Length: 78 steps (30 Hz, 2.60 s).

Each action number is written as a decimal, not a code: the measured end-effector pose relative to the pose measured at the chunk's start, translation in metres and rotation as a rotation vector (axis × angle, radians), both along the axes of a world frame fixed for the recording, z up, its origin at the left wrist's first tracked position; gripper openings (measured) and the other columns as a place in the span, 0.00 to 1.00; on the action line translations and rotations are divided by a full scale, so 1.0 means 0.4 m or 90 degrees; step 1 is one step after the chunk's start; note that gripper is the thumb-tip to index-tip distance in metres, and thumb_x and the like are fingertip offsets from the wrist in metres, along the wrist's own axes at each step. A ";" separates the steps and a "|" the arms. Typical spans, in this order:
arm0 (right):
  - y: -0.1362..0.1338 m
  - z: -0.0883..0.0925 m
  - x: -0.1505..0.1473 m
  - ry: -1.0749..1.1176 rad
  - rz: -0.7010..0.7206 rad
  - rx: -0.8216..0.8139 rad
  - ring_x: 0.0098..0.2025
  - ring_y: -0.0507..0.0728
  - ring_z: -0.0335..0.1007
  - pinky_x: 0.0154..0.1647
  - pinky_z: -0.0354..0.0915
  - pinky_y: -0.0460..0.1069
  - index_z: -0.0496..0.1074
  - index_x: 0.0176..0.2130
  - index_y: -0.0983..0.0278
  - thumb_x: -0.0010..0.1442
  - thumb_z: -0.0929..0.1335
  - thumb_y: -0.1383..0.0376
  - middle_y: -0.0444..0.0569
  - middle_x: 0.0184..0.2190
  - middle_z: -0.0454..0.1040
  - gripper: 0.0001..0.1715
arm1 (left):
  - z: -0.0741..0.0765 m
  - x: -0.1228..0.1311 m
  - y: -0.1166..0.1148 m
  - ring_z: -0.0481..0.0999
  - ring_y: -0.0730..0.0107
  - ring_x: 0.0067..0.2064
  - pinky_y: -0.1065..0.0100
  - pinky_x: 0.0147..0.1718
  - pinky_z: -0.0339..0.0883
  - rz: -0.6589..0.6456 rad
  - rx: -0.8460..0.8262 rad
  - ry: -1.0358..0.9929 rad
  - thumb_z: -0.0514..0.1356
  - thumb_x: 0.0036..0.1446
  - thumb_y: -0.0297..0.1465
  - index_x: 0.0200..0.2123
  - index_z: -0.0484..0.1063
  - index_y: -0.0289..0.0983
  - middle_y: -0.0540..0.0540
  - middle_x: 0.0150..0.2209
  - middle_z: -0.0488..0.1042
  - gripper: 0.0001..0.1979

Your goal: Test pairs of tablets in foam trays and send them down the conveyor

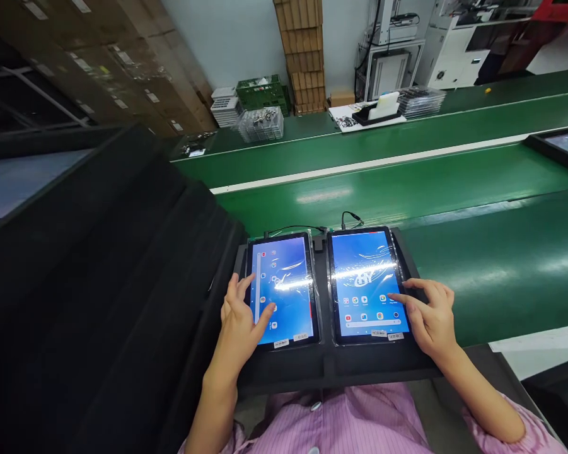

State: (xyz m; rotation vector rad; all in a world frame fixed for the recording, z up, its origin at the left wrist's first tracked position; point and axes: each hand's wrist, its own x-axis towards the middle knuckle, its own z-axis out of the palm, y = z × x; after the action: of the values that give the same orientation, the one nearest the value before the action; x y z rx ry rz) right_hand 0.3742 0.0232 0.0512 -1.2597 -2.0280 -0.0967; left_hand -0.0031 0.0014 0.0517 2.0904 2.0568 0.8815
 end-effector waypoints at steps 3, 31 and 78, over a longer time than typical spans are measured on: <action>-0.001 -0.003 0.003 -0.003 0.007 -0.013 0.45 0.62 0.67 0.46 0.57 0.59 0.80 0.47 0.52 0.69 0.56 0.62 0.51 0.44 0.72 0.25 | 0.005 0.005 0.002 0.59 0.46 0.68 0.39 0.60 0.57 -0.029 0.012 0.013 0.55 0.66 0.44 0.71 0.31 0.40 0.32 0.64 0.64 0.42; -0.012 0.018 -0.016 -0.049 0.150 0.097 0.46 0.63 0.63 0.47 0.56 0.60 0.77 0.36 0.60 0.68 0.57 0.54 0.54 0.47 0.69 0.25 | 0.004 0.009 0.005 0.60 0.47 0.67 0.37 0.63 0.50 0.000 0.079 -0.092 0.56 0.65 0.41 0.67 0.37 0.39 0.29 0.63 0.65 0.37; -0.008 0.008 -0.024 -0.136 0.030 -0.023 0.48 0.65 0.60 0.46 0.51 0.59 0.81 0.45 0.54 0.71 0.53 0.51 0.56 0.51 0.65 0.32 | 0.015 0.015 -0.007 0.56 0.48 0.68 0.36 0.64 0.42 -0.005 -0.024 -0.003 0.48 0.66 0.50 0.69 0.45 0.39 0.34 0.65 0.64 0.35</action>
State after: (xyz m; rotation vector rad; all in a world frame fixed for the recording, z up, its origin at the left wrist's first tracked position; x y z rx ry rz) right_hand 0.3648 0.0201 0.0545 -1.2691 -2.2495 -0.1809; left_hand 0.0030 -0.0014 0.0577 2.0743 2.0441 0.8381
